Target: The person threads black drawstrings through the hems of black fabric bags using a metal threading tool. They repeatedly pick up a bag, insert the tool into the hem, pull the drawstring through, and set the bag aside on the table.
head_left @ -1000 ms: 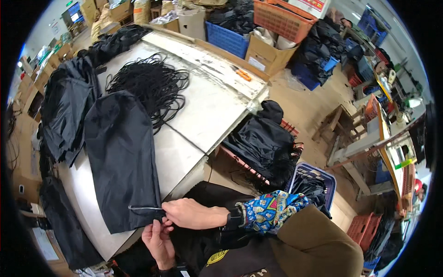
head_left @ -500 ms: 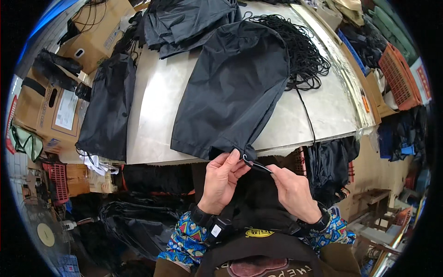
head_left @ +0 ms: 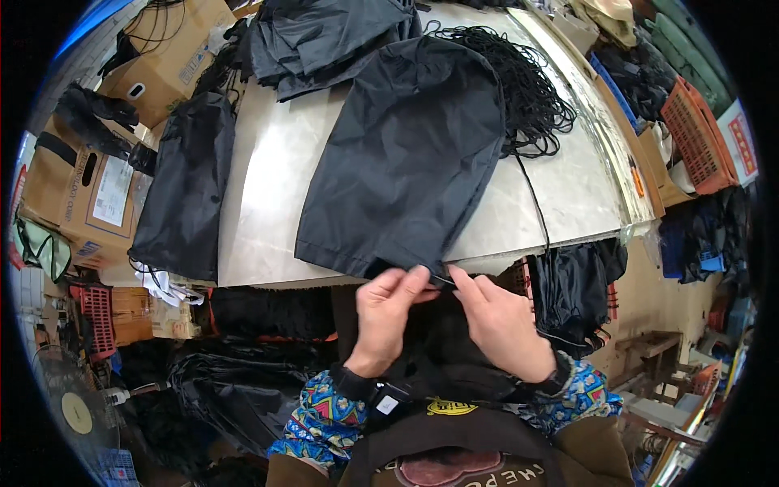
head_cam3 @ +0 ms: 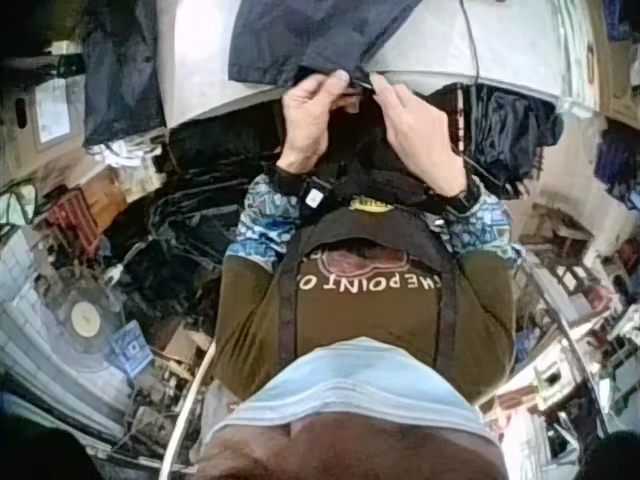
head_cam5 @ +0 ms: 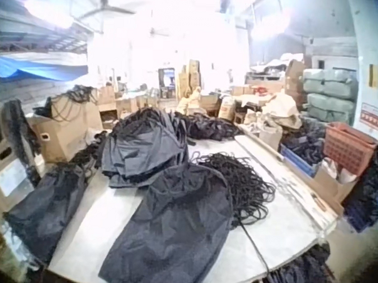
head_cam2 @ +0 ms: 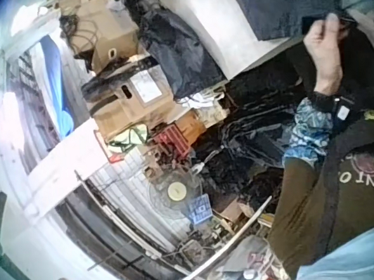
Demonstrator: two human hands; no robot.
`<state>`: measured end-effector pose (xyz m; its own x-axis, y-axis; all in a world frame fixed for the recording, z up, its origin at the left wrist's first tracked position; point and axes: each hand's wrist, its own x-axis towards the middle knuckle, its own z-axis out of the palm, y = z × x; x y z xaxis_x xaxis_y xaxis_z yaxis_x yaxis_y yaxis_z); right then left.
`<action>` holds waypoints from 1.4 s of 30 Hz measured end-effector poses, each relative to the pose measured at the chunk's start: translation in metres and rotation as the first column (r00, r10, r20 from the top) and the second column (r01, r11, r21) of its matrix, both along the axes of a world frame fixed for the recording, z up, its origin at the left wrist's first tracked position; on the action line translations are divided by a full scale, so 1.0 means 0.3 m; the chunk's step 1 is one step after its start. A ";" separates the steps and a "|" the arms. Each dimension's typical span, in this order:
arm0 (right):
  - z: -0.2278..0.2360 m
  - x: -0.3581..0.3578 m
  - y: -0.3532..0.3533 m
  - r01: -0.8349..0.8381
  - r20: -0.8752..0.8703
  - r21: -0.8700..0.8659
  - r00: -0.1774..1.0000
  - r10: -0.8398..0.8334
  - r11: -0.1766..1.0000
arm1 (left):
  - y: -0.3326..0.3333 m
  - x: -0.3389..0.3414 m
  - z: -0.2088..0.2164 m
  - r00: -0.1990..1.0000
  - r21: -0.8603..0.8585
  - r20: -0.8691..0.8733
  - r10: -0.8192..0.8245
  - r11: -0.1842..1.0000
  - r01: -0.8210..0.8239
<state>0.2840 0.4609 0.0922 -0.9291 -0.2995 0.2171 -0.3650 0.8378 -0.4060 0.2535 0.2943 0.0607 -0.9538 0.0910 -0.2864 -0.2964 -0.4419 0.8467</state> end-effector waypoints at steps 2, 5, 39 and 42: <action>0.020 0.000 0.094 -0.037 0.052 -0.074 0.998 0.041 0.997 | -0.063 -0.059 0.017 0.991 -0.035 -0.024 0.133 0.990 -0.134; 0.081 0.016 0.279 -0.080 0.161 -0.163 0.981 0.107 0.983 | -0.200 -0.122 0.044 0.958 -0.084 -0.086 0.274 0.956 -0.281; 0.299 -0.191 0.114 -0.099 -0.369 -0.692 0.900 -0.233 0.715 | -0.014 -0.177 0.228 0.506 -0.776 -0.608 -0.612 0.322 -0.543; 0.290 -0.178 0.155 -0.110 -0.243 -0.931 0.900 -0.363 0.349 | 0.001 -0.168 0.169 0.440 -0.871 -0.407 -0.800 0.195 -0.451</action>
